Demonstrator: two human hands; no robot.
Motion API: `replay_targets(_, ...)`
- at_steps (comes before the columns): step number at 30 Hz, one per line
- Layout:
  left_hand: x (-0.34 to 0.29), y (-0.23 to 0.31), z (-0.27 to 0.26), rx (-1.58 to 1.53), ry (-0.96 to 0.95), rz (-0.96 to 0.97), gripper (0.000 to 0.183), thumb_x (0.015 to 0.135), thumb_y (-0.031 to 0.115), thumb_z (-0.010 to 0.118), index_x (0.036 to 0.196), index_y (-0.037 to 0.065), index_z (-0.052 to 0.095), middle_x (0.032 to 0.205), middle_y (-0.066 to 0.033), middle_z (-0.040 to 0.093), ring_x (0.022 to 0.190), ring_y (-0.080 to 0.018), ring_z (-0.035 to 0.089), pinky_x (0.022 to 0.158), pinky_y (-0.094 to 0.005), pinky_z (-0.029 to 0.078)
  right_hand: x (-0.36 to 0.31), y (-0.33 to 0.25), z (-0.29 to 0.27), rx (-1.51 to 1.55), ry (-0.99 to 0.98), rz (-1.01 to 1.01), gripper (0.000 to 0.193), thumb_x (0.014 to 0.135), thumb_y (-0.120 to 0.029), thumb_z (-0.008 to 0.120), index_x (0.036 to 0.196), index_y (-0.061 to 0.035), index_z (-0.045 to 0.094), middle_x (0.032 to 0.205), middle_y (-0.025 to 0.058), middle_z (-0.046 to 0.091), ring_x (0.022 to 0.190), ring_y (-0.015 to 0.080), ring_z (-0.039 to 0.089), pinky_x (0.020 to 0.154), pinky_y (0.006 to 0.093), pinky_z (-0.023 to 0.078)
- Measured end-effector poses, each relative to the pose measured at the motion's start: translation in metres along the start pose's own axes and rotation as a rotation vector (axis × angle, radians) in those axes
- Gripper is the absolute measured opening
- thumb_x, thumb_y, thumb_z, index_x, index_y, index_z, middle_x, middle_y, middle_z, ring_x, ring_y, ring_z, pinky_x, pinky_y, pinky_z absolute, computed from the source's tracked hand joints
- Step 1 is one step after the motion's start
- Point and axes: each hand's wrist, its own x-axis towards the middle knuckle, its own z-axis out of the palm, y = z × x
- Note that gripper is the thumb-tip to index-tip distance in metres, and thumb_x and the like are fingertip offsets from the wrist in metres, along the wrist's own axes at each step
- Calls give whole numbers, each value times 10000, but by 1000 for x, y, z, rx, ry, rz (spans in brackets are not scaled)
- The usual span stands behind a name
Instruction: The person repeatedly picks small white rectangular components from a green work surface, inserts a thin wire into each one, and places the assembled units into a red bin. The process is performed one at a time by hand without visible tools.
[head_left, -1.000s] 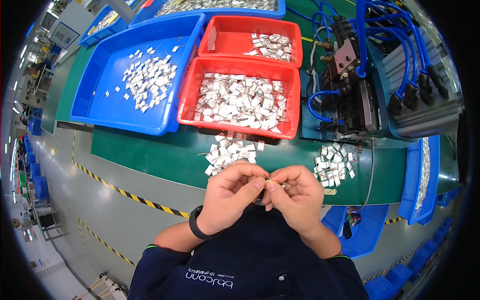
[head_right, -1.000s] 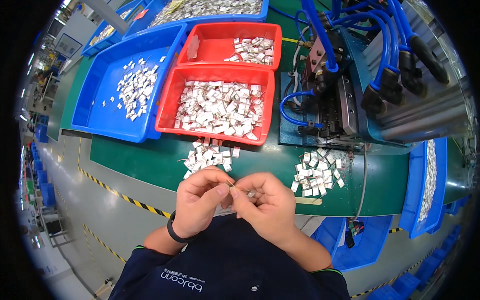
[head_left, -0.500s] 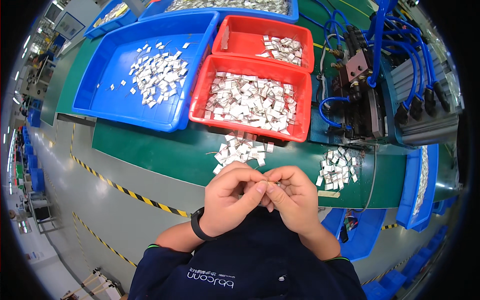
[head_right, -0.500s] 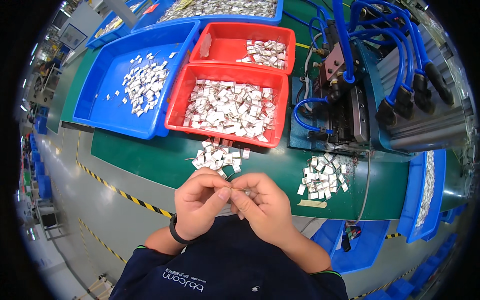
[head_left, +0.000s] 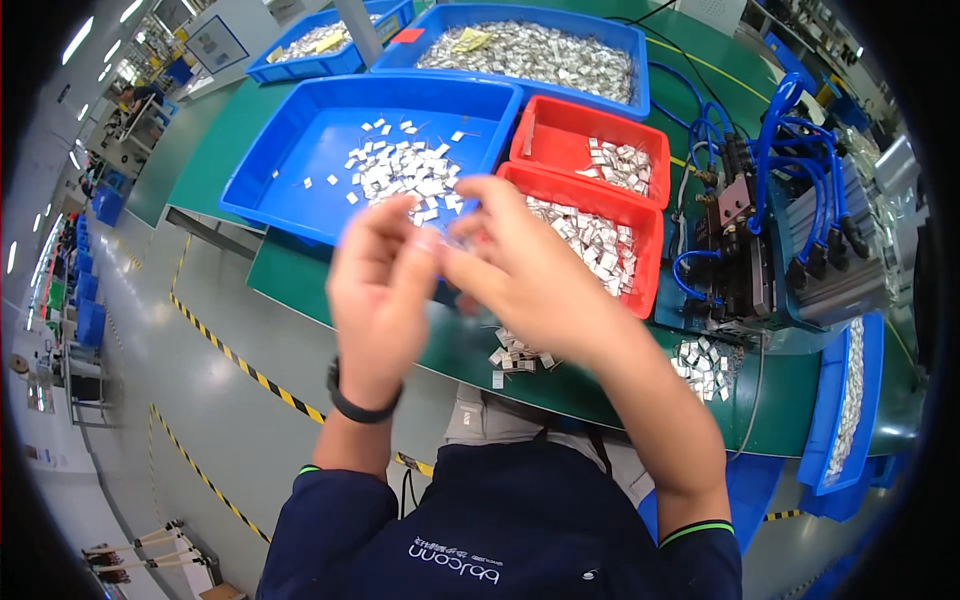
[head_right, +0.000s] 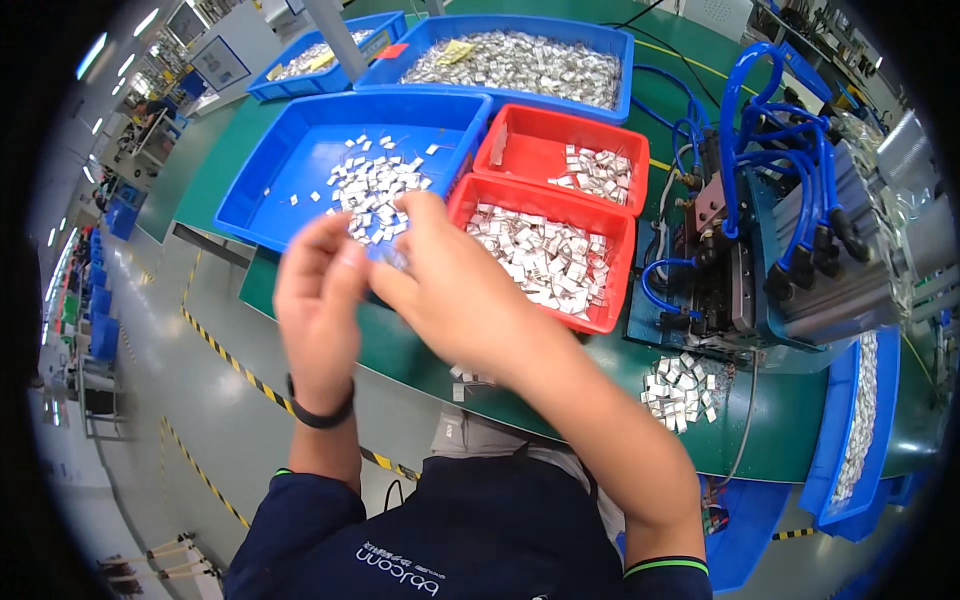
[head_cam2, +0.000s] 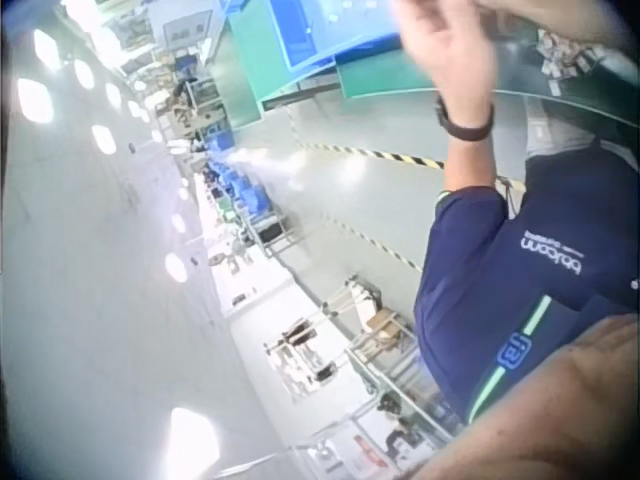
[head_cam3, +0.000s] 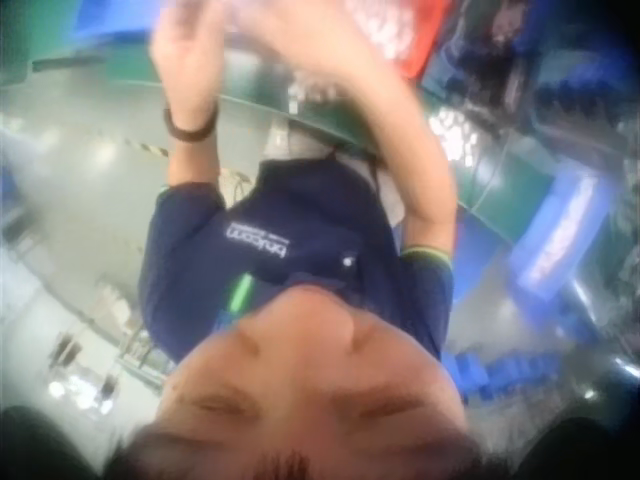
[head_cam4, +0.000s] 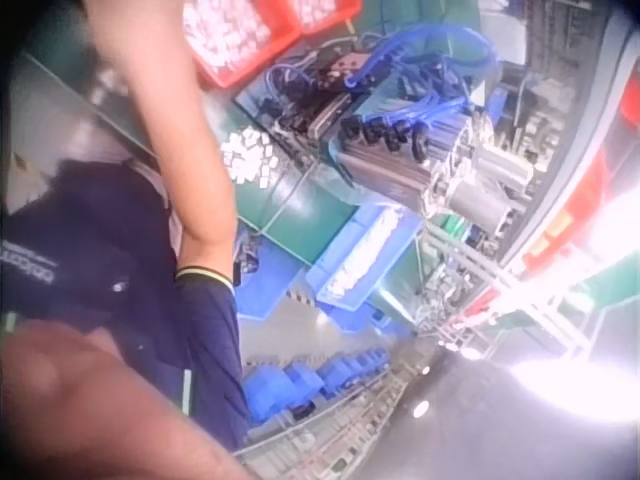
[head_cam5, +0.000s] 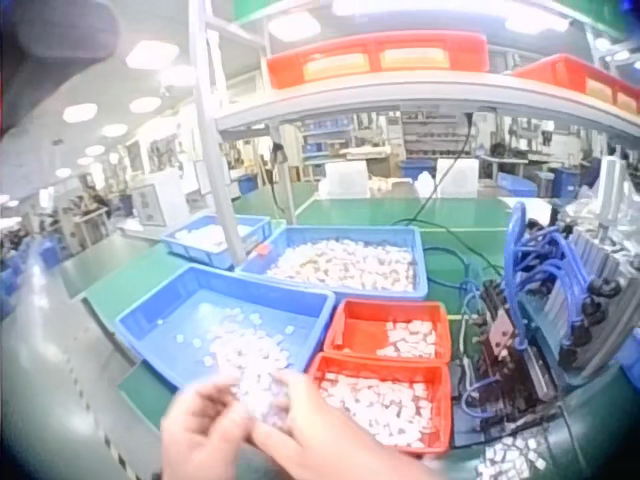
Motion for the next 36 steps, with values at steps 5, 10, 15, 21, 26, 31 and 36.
replay_targets(5,-26,-9,-39,249,145,146,276,904,19,562,1173,-24,522,951,-24,529,780,-63,480,663,-198,397,-33,-7,-18,-469,262,-178,399,878,-81,617,1232,28,469,1064,198,572,920,247,648,764,334,530)
replay_targets(10,-78,-44,-23,810,-228,338,348,728,43,715,1050,32,584,1026,-111,573,914,-268,541,825,-373,427,-132,36,-25,-574,259,185,239,837,-71,640,1060,5,604,923,144,613,814,295,619,702,367,499)
replay_targets(15,-81,-54,33,785,-411,383,442,668,141,775,1068,55,606,1096,-92,572,1026,-301,497,906,-411,360,-139,62,-9,-842,354,134,337,815,-71,650,1145,-29,594,862,127,563,764,283,594,671,379,492)
replay_targets(21,-79,-65,57,956,-417,446,409,669,182,783,1043,87,647,1132,-48,576,1047,-257,480,884,-384,345,-135,74,-12,-891,323,119,336,809,-65,636,1138,-12,591,838,95,502,718,271,574,633,365,492)
replay_targets(26,-76,-70,48,964,-420,456,321,675,133,771,978,121,666,1069,-11,598,1004,-241,496,858,-374,347,-138,84,-10,-944,395,-37,239,800,-72,653,1026,-8,608,809,87,489,711,244,573,592,348,489)
replay_targets(31,-70,-70,43,901,-413,437,244,678,94,762,902,112,666,969,1,615,940,-243,509,846,-372,349,-138,90,-13,-826,496,-98,146,767,-40,676,891,-11,604,789,95,530,630,234,578,546,336,482)
replay_targets(36,-67,-64,41,848,-442,424,221,674,65,759,870,98,661,941,-5,609,924,-250,507,824,-366,363,-141,78,-15,-338,575,48,74,764,-10,672,780,10,603,781,90,573,518,135,548,469,260,428)
